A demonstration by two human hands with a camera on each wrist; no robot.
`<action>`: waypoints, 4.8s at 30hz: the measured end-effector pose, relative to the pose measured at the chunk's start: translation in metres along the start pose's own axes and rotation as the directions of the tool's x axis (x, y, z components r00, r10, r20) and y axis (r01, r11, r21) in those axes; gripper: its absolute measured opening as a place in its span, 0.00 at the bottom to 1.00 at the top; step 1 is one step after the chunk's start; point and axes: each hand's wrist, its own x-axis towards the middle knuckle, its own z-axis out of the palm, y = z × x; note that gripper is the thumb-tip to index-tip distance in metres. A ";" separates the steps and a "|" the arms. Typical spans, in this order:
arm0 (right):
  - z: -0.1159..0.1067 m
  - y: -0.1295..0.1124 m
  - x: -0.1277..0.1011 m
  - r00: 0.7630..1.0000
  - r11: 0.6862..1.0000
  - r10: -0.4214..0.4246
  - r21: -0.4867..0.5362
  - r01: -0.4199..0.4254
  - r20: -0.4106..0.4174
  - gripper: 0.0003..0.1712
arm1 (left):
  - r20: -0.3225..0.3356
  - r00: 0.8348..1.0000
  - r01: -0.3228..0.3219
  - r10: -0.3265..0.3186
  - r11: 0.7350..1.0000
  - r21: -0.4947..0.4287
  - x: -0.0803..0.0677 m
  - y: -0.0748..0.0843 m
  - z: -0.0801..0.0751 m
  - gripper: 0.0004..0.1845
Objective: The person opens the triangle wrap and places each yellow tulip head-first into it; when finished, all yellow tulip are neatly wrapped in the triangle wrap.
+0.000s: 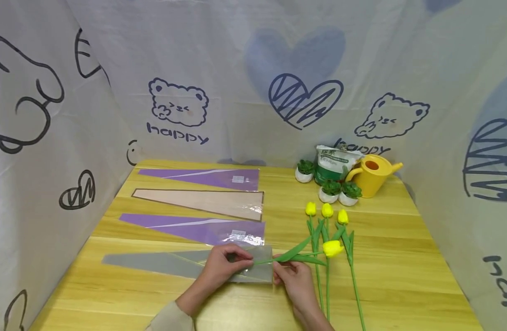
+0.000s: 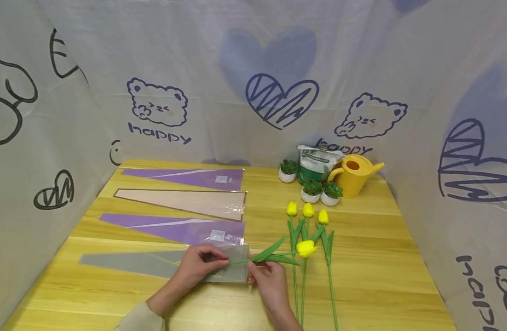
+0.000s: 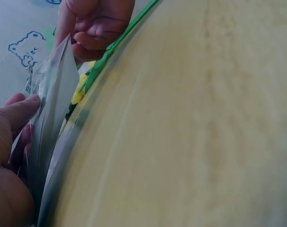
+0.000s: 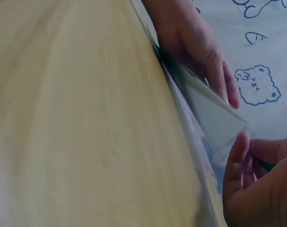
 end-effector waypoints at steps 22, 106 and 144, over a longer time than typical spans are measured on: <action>-0.014 0.004 -0.002 0.978 0.982 0.136 -0.149 -0.112 0.159 0.21 | -0.002 1.000 -0.021 0.021 0.998 0.056 0.003 -0.007 0.007 0.08; -0.119 -0.048 0.044 0.847 0.257 -0.283 -0.815 0.519 0.450 0.12 | 0.026 1.000 0.009 -0.010 0.999 0.030 0.000 -0.007 0.006 0.10; -0.050 -0.035 0.031 0.892 0.432 -0.223 -0.780 0.452 0.394 0.11 | 0.050 0.996 -0.075 0.073 0.996 0.047 0.006 0.009 0.016 0.09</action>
